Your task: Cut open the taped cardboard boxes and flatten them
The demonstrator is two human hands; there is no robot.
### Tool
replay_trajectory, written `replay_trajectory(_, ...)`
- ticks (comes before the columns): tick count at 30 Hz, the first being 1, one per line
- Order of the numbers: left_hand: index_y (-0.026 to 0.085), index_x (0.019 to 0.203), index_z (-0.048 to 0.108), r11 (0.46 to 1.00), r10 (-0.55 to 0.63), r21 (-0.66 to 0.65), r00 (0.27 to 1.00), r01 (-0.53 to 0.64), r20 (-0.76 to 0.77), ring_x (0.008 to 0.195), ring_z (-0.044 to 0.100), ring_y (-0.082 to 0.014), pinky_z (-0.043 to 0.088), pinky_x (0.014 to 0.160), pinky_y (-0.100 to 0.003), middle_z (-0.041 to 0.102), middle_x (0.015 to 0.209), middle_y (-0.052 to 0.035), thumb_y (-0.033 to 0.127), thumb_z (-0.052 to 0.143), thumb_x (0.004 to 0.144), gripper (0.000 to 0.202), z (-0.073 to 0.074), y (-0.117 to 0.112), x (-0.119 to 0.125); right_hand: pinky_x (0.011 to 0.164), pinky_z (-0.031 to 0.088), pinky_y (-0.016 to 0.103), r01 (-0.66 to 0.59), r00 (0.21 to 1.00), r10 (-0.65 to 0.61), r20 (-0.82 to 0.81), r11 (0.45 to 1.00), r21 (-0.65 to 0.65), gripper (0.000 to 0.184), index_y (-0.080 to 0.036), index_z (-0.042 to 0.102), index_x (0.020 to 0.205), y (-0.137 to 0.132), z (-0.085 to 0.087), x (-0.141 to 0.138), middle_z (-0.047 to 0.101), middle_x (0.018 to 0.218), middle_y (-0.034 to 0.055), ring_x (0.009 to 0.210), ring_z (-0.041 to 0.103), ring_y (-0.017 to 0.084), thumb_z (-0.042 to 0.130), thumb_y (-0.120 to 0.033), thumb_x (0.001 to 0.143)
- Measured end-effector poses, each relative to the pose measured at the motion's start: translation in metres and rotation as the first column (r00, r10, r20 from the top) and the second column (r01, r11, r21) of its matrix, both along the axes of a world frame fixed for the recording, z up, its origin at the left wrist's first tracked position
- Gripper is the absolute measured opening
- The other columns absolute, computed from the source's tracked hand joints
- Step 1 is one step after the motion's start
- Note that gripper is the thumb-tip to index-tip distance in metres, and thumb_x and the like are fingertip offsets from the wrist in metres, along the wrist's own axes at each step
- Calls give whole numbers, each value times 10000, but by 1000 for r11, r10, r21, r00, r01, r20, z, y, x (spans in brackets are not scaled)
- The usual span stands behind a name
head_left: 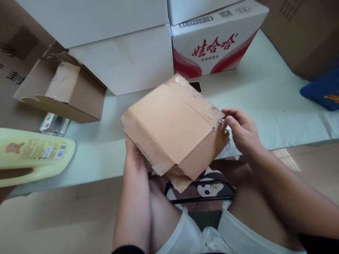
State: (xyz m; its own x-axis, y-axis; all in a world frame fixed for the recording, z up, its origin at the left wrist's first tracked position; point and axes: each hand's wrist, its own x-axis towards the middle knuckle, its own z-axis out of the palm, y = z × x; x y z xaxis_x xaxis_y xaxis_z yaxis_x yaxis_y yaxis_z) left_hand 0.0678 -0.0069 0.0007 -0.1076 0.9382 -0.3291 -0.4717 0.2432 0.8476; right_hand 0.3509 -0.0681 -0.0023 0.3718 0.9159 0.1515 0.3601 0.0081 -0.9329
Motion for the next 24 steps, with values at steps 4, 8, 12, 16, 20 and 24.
replay_trajectory(4,198,976,674,970,209,-110,974,-217,-83,946,715,-219,602,789,-343,750,794,-9,564,532,873,406,13,-9,2,896,561,412,7,1000,-8,18,1000,15,307,-239,615,1110,4,-7,3,697,1100,81,1043,670,242,602,-418,862)
replay_trajectory(8,216,1051,653,980,196,48,980,-195,-20,1077,677,-215,574,915,-358,757,893,-11,507,495,913,359,2,8,-6,874,569,420,-150,988,151,-35,989,15,403,-255,567,1213,3,-15,-1,680,1129,82,1053,662,250,514,-515,910)
replay_trajectory(12,216,1094,631,980,170,104,985,-171,17,1192,625,-226,544,977,-385,727,1143,-51,507,460,919,380,-11,26,-10,1008,501,488,-63,985,42,166,990,123,506,-250,503,1295,-5,-12,-13,583,1304,132,1210,577,293,614,-479,858)
replay_trajectory(16,211,1035,611,949,306,78,952,-304,-19,1187,620,-246,547,964,-393,683,1195,-90,426,570,829,300,-21,32,-8,1051,467,533,-238,937,203,285,967,95,564,-264,461,1346,-13,-4,-31,543,1381,142,1301,518,321,631,-426,834)
replay_trajectory(20,223,1017,609,857,499,197,862,-476,-91,1132,637,-257,572,897,-398,674,1180,-87,342,651,735,309,-23,31,-3,1056,464,552,-325,928,323,187,946,-22,738,-266,361,1463,-9,-4,-42,454,1512,149,1352,485,339,645,-370,789)
replay_trajectory(24,231,1021,634,824,527,315,841,-471,-123,1063,659,-243,585,838,-379,689,1091,-72,421,659,763,322,-20,29,0,1112,421,542,-337,941,336,-35,941,-26,714,-270,334,1504,0,-9,-38,387,1590,108,1393,463,309,532,-310,820)
